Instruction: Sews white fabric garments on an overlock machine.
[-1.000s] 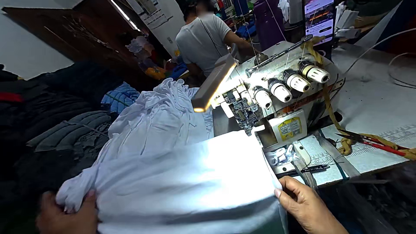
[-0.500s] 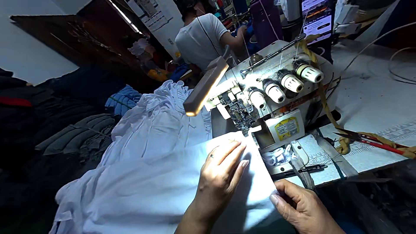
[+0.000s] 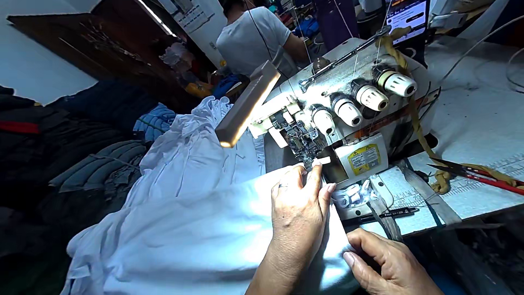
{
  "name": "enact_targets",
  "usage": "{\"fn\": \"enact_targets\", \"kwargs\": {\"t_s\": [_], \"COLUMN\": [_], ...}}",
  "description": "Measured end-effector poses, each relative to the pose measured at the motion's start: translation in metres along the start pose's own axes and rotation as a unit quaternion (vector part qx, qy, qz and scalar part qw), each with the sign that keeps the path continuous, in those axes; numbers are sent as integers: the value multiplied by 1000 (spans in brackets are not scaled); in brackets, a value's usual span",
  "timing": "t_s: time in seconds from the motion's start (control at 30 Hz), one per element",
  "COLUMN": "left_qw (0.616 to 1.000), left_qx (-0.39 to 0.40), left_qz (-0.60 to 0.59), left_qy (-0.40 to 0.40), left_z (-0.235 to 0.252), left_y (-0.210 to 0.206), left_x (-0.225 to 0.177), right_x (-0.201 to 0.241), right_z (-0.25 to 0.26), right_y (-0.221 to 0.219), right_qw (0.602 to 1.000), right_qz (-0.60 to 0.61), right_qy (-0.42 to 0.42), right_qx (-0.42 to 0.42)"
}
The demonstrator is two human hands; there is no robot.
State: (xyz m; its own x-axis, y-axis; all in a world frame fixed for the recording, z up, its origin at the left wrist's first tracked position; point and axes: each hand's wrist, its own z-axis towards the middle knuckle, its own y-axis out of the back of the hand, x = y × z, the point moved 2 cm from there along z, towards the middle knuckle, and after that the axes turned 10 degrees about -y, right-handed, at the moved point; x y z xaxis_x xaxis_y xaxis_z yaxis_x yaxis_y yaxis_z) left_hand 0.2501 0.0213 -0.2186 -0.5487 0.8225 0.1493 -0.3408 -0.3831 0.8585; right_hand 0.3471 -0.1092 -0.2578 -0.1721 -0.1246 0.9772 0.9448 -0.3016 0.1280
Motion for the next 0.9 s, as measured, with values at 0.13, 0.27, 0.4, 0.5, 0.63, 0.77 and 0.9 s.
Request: {"fn": "enact_targets", "kwargs": {"t_s": [0.13, 0.27, 0.4, 0.5, 0.63, 0.77, 0.9], "left_qw": [999, 998, 998, 998, 999, 997, 991], "left_qx": [-4, 8, 4, 4, -4, -34, -103], "left_qz": [24, 26, 19, 11, 6, -44, -84], "left_qy": [23, 48, 54, 56, 54, 46, -9], "left_z": [5, 9, 11, 11, 8, -12, -33], "left_y": [-4, -4, -3, -3, 0, 1, -2], "left_x": [-6, -8, -10, -10, -10, -7, -1], "right_x": [0, 2, -1, -5, -15, -24, -28], "right_z": [-1, 0, 0, 0, 7, 17, 16], "right_y": [6, 9, 10, 10, 7, -1, -8], "right_qw": [1000, 1000, 1000, 1000, 999, 986, 978], "right_qz": [-1, -2, 4, 7, 29, 120, 154], "right_qy": [-13, -13, -13, -20, -43, -109, -138], "right_qx": [-1, 4, 9, 5, -6, 33, 36]}}
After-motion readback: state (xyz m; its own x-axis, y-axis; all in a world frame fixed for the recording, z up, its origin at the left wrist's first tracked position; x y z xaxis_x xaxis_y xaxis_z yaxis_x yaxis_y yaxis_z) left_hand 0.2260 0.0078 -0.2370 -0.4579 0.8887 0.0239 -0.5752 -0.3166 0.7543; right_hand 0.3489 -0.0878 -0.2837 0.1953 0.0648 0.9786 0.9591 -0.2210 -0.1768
